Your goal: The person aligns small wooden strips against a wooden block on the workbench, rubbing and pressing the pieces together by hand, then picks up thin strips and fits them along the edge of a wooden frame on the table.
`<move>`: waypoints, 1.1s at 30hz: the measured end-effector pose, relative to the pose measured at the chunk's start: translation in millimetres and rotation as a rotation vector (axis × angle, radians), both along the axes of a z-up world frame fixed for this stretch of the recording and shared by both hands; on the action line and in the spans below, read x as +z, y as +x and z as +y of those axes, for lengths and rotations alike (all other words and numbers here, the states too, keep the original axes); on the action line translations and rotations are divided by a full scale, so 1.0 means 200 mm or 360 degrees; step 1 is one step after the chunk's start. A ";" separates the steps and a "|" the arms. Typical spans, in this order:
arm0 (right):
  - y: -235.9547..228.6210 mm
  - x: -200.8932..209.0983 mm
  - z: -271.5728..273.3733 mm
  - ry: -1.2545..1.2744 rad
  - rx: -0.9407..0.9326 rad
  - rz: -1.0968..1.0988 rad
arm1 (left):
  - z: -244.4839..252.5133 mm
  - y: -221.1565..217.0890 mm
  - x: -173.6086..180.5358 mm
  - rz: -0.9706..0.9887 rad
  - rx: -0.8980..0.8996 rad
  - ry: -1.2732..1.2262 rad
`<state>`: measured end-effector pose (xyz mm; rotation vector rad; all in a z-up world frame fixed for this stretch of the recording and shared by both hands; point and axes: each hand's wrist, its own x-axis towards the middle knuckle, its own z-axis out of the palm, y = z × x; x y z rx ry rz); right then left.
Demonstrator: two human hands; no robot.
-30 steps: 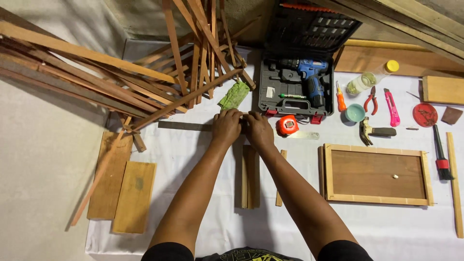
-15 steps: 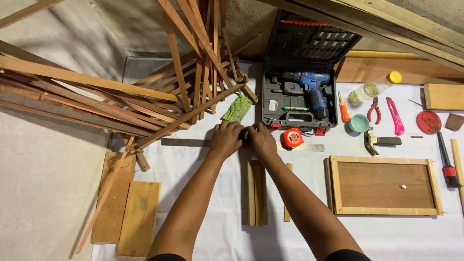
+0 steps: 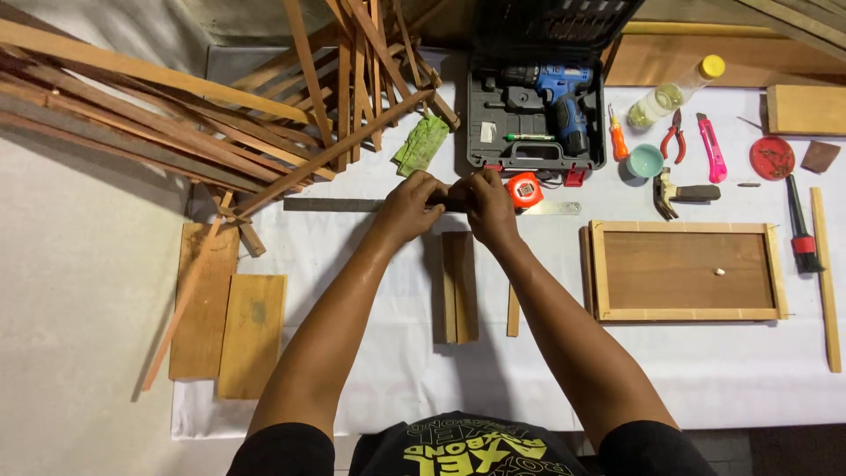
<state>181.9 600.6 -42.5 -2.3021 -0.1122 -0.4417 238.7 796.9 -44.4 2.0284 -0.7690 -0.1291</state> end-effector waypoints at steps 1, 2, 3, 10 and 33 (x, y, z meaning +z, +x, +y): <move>-0.05 0.01 -0.01 0.0005 0.0002 0.0010 | 0.00 -0.04 0.00 0.0010 0.0002 0.0005; -0.09 0.01 -0.01 0.0025 -0.0020 0.0034 | -0.01 -0.08 0.00 0.0133 0.0036 0.0023; -0.13 0.02 -0.02 0.0045 -0.0038 0.0062 | -0.02 -0.12 0.00 0.0260 0.0073 0.0041; -0.67 0.15 -0.01 0.0037 0.0368 0.0234 | 0.02 -0.51 -0.22 0.0740 0.0244 -0.0007; -1.07 -0.07 0.06 -0.0808 0.0264 0.0173 | 0.10 -1.11 -0.23 -0.0736 0.0041 0.0681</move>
